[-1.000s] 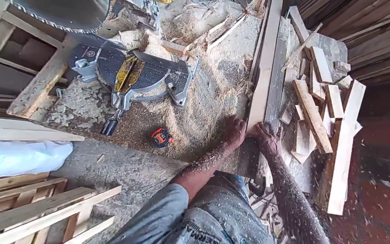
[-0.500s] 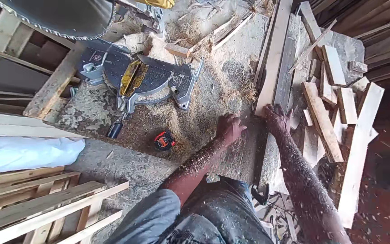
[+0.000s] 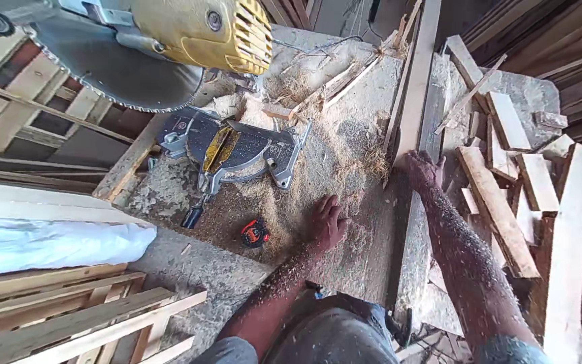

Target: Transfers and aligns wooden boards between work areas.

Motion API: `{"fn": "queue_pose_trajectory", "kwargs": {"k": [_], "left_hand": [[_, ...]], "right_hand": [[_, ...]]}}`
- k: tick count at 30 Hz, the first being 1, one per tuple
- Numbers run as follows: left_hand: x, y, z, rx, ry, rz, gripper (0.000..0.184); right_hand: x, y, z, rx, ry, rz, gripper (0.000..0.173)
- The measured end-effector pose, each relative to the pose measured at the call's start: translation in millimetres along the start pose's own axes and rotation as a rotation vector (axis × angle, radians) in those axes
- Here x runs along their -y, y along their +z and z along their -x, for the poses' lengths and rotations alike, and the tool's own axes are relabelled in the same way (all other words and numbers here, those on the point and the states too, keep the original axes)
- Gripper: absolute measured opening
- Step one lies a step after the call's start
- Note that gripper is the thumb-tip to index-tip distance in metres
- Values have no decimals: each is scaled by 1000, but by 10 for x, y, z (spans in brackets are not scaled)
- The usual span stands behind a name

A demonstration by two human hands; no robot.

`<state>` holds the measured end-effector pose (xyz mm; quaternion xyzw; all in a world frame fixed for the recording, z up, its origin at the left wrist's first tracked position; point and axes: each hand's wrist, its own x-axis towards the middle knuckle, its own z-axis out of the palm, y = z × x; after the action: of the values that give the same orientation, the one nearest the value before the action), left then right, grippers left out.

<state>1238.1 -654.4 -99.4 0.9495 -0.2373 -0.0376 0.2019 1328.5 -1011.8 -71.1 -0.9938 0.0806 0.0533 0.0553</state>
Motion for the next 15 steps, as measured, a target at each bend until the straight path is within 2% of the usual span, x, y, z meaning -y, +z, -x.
{"fn": "queue_pose_trajectory", "kwargs": {"k": [6, 15], "left_hand": [[-28, 22, 9, -30, -3, -39, 49], [-16, 30, -22, -73, -13, -8, 42]], "right_hand": [[-94, -116, -308, 36, 12, -20, 42], [-452, -145, -1355, -25, -63, 0, 39]]}}
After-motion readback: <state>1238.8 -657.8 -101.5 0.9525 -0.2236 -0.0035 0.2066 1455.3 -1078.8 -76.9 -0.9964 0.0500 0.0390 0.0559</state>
